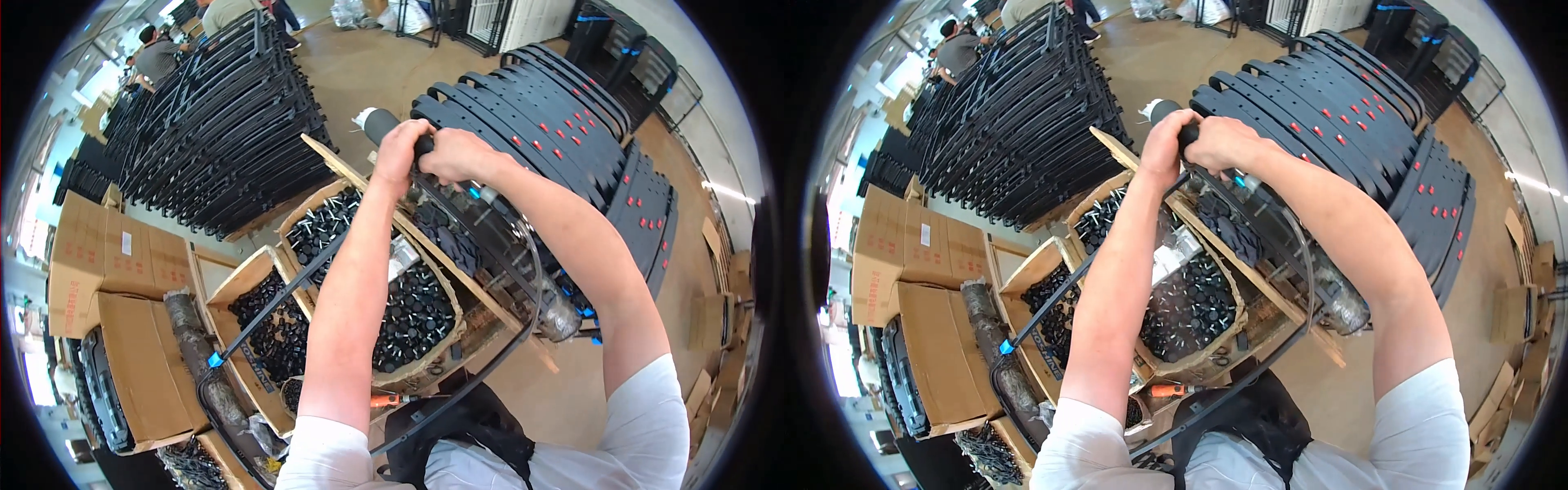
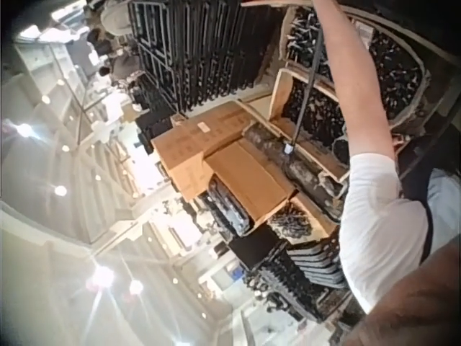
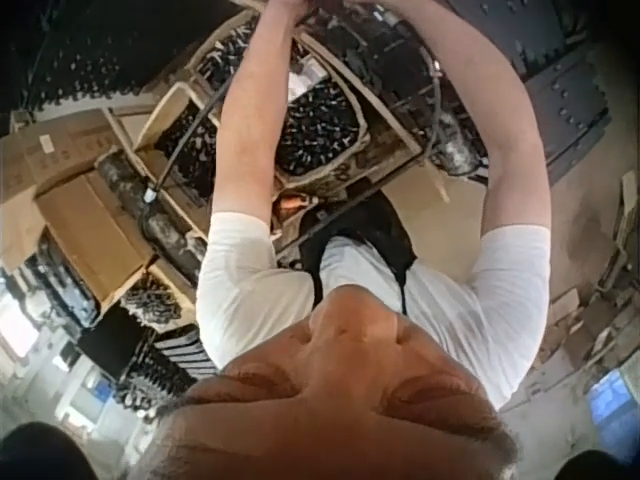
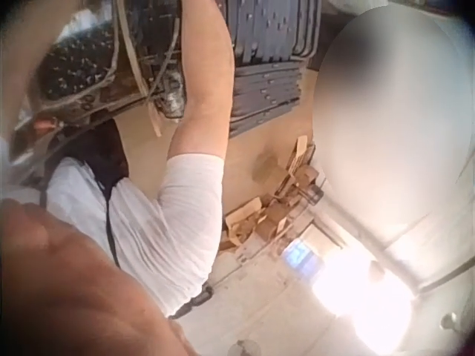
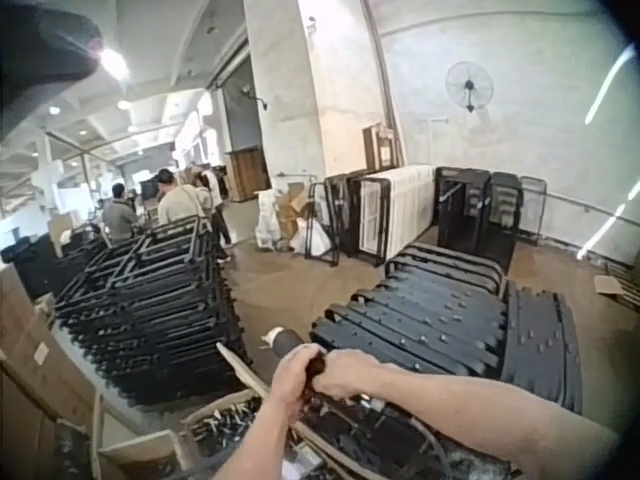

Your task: Assembling components of fitness equipment by attaching plastic housings and wiring harnesses using a power screwdriver.

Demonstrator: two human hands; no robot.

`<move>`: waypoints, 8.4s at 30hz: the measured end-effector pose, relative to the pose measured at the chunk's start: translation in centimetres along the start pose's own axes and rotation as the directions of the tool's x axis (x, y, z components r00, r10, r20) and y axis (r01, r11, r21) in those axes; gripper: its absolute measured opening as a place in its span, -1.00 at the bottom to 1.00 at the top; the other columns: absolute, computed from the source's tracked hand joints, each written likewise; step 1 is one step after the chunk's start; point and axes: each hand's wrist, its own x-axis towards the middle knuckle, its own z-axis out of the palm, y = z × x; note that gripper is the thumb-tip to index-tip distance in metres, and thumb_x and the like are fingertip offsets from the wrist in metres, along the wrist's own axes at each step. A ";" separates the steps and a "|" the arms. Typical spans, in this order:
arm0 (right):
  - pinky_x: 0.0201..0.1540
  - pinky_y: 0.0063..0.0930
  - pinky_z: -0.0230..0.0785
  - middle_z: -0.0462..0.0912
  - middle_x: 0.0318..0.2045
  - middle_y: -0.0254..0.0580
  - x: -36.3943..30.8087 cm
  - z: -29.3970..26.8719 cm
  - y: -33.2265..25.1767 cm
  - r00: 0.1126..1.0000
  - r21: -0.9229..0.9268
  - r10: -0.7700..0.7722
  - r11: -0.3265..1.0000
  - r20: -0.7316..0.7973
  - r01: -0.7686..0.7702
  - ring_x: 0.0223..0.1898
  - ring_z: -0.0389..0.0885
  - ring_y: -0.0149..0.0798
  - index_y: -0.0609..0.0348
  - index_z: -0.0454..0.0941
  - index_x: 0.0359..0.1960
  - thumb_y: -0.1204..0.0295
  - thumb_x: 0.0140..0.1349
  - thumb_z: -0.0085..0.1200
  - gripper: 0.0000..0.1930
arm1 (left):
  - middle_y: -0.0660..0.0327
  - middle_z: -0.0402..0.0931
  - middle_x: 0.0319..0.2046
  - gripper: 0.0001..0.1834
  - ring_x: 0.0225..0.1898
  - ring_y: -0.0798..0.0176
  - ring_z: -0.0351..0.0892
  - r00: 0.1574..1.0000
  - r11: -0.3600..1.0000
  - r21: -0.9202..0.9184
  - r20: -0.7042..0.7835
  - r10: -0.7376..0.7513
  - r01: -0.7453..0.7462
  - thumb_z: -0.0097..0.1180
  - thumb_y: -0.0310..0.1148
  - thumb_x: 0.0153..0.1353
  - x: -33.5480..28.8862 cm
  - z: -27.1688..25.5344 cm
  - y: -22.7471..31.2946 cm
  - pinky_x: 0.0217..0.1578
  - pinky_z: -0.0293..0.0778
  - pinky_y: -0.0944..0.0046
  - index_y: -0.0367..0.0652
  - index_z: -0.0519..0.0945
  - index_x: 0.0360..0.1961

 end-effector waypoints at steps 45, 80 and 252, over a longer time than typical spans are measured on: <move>-0.52 -0.32 0.51 0.68 -0.55 -0.11 2.8 3.0 -9.4 0.960 -0.017 -0.238 0.970 0.149 0.243 -0.62 0.68 -0.19 0.34 0.64 -0.45 0.45 0.07 0.14 -0.84 | 0.30 0.61 -0.30 -0.79 -0.22 0.37 0.54 0.941 0.976 0.045 -0.258 0.218 -0.214 0.17 -0.28 0.36 -4.5 -6.4 3.9 -0.12 0.46 0.30 -0.22 0.68 -0.24; -0.65 -0.29 0.47 0.59 -0.64 -0.10 -2.7 23.5 -28.2 0.829 -0.084 -0.352 0.901 0.434 0.426 -0.72 0.60 -0.20 0.42 0.56 -0.46 0.35 0.16 0.16 -0.72 | 0.34 0.57 -0.24 -0.74 -0.16 0.42 0.49 0.839 0.980 0.034 -0.512 0.185 -0.196 0.13 -0.19 0.49 -28.9 -24.6 9.6 -0.06 0.44 0.31 -0.18 0.63 -0.15; 0.09 0.04 0.55 0.38 0.23 0.02 -19.7 56.9 -32.5 0.495 0.045 -0.815 0.531 0.299 0.846 0.13 0.58 0.22 0.14 0.41 0.24 0.23 0.12 0.39 -0.34 | -0.24 0.68 0.01 -0.11 0.13 -0.19 0.68 0.247 0.630 0.171 -0.969 -0.033 0.758 0.29 0.31 0.15 -63.7 -38.3 6.2 0.17 0.52 -0.01 -0.38 0.57 0.12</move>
